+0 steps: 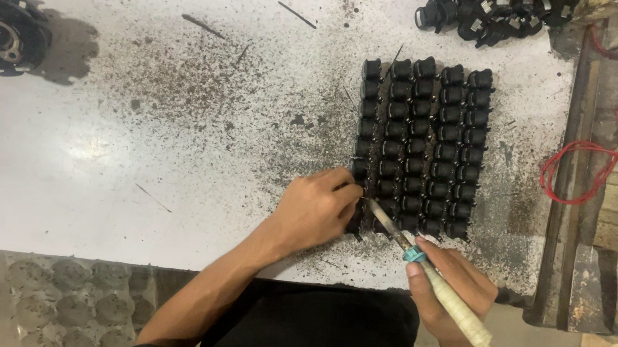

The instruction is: The person solders wire leads onto small black electronic components arranged in a grid on a workbench, using a soldering iron held in the right hand while the left hand steadies each component and wire. The person works through the components one at a time, applying the iron to each joint in sequence.

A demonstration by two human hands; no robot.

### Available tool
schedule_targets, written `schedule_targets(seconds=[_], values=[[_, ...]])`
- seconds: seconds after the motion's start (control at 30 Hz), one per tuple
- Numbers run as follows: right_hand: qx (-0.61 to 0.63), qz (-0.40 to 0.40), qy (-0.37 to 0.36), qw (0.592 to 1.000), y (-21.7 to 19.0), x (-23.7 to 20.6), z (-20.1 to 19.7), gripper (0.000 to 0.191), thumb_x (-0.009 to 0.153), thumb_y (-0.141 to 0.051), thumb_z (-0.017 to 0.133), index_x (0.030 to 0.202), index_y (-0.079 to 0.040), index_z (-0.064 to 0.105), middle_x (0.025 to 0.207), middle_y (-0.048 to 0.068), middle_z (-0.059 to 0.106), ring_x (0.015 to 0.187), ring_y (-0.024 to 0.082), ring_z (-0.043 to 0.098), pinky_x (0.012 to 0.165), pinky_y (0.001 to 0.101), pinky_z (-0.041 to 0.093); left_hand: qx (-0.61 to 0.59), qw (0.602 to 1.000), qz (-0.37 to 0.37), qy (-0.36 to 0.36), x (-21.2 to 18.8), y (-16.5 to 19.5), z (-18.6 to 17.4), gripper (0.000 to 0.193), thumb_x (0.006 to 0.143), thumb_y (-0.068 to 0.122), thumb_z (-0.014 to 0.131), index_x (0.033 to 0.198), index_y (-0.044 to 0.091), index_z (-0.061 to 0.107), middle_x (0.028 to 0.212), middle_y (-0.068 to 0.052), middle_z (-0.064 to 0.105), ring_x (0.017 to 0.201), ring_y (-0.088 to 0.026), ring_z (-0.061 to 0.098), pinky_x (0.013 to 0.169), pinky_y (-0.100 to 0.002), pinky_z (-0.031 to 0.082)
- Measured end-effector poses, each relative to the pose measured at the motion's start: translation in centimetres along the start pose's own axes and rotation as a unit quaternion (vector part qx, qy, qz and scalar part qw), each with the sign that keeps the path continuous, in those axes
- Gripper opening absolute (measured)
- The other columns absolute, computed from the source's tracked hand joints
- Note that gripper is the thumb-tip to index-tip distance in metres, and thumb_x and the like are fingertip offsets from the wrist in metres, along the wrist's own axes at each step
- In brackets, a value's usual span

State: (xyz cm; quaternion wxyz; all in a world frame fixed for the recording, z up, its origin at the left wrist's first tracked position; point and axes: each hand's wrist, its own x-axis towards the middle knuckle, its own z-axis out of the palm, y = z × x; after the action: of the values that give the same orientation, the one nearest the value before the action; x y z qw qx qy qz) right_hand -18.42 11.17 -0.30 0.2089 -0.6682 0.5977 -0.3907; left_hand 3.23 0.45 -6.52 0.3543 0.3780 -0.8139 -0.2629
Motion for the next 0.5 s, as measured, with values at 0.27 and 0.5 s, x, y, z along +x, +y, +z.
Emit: schedule_targets(seconds=[0.27, 0.5], values=[[-0.097, -0.029, -0.051, 0.994, -3.0, 1.9, 0.0, 0.030, 0.079, -0.009, 0.078, 0.106, 0.005, 0.075, 0.076, 0.013, 0.072, 0.062, 0.017, 0.069, 0.054, 0.0283, 0.053, 0.000, 1.000, 0.004, -0.024, -0.1, 0.3, 0.0, 0.014, 0.081, 0.003, 0.073, 0.095, 0.001, 0.071, 0.091, -0.010, 0.066, 0.081, -0.028, 0.070, 0.062, -0.039, 0.058], [-0.069, -0.027, -0.054, 0.996, -2.4, 1.7, -0.1, 0.031, 0.080, -0.007, 0.077, 0.107, 0.007, 0.074, 0.075, 0.013, 0.071, 0.060, 0.017, 0.068, 0.053, 0.0275, 0.053, 0.005, 1.000, 0.004, -0.024, -0.1, 0.3, 0.7, 0.013, 0.081, 0.001, 0.074, 0.093, 0.001, 0.071, 0.091, -0.010, 0.068, 0.078, -0.025, 0.070, 0.059, -0.036, 0.058]])
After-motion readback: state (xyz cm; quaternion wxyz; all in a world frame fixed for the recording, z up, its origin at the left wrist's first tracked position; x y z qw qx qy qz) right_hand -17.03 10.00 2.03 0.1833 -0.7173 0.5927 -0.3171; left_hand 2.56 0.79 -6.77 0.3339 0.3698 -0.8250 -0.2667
